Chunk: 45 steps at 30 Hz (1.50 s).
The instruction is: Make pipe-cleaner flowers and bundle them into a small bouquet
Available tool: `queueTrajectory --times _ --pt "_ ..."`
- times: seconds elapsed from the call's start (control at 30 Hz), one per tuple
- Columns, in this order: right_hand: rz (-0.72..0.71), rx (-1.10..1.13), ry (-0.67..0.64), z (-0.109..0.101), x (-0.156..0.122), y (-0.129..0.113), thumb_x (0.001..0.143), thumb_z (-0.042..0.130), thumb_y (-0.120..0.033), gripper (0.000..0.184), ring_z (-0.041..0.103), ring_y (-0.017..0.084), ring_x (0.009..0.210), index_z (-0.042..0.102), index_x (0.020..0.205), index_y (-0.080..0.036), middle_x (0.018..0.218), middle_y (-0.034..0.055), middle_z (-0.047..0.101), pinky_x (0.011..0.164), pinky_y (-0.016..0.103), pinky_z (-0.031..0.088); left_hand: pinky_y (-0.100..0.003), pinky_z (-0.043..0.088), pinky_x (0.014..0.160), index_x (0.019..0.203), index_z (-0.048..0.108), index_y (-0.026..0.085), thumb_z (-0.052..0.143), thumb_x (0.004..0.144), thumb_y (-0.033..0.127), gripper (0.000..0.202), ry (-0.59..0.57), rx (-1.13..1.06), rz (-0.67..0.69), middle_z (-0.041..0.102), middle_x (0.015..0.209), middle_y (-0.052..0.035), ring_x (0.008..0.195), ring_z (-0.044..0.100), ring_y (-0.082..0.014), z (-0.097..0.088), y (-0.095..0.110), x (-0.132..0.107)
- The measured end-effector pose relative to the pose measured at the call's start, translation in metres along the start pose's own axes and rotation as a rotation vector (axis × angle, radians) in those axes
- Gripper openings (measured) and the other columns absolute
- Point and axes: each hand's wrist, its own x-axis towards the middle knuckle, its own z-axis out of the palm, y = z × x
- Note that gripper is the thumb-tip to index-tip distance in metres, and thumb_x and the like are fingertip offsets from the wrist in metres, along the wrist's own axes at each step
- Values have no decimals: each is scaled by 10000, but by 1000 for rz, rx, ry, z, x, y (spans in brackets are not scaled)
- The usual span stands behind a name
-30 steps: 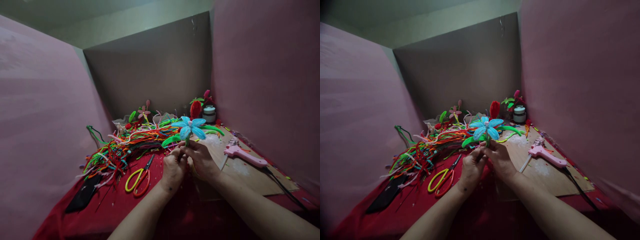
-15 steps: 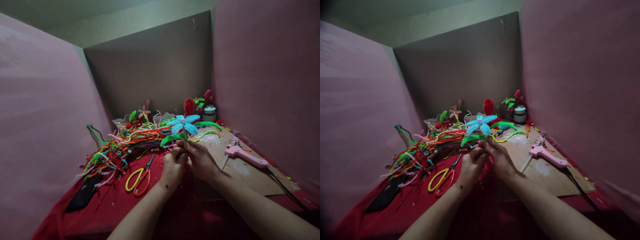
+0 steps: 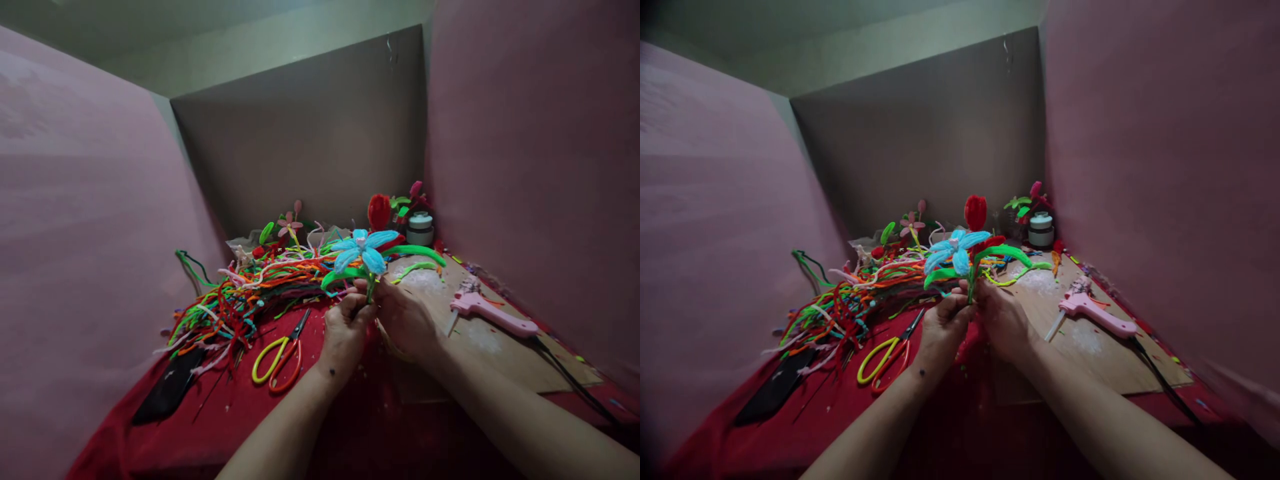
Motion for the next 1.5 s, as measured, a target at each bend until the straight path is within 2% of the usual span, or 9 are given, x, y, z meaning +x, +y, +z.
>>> queueTrajectory --times 0.17,0.33,0.43,0.6,0.97,1.2,1.27,1.37,1.5 --pt "-69 -138 55 -1 -1 -3 653 704 -269 159 619 183 816 716 799 -208 797 26 705 788 304 453 -197 367 561 693 613 145 624 715 306 163 17 18 -55 503 603 43 547 401 -74 -1 -1 3" --pt "-103 -293 208 -3 0 -5 624 715 -292 135 611 172 737 711 743 -229 768 12 701 727 297 456 -197 323 490 814 639 134 604 722 324 213 -39 -25 -169 487 546 45 477 360 -68 -1 3 6" --pt "-122 -471 298 -6 1 -4 642 693 -316 171 604 203 775 717 773 -210 796 36 706 733 316 455 -196 303 479 746 616 132 572 740 319 193 -73 -41 -193 440 501 53 460 337 -66 -1 2 7" --pt "-104 -505 304 -9 2 -3 654 683 -359 271 597 203 774 710 851 -174 829 43 699 700 302 442 -201 323 536 666 596 128 566 725 253 142 -87 46 -120 485 573 30 555 390 -82 -1 -6 6" --pt "-128 -664 372 -1 -2 -10 642 674 -360 201 567 175 660 703 744 -188 708 20 673 602 273 432 -212 338 566 584 533 141 531 734 217 168 -150 -33 -105 483 565 29 558 405 -87 1 -3 6" --pt "-78 -612 331 -1 -3 -8 636 695 -360 220 613 208 777 723 799 -214 798 21 707 707 304 467 -214 343 546 644 562 154 511 775 256 174 -150 16 -115 513 572 19 567 438 -103 5 1 2" --pt "-47 -559 282 -3 -4 -4 666 686 -377 260 616 208 820 719 875 -228 828 17 707 724 301 468 -212 340 532 686 581 156 504 778 248 152 -124 37 -104 527 582 16 562 441 -105 5 1 2" --pt "-66 -554 247 -3 -5 -4 671 691 -399 342 610 206 832 696 969 -230 893 31 698 700 294 468 -205 339 522 638 548 158 509 764 226 149 -14 37 -103 513 570 24 533 425 -91 1 0 4" --pt "-155 -737 283 4 10 -29 663 687 -395 378 583 184 742 690 970 -174 932 66 688 666 308 457 -189 292 438 635 504 169 517 794 306 211 37 42 -118 438 490 56 425 363 -65 -20 5 10"
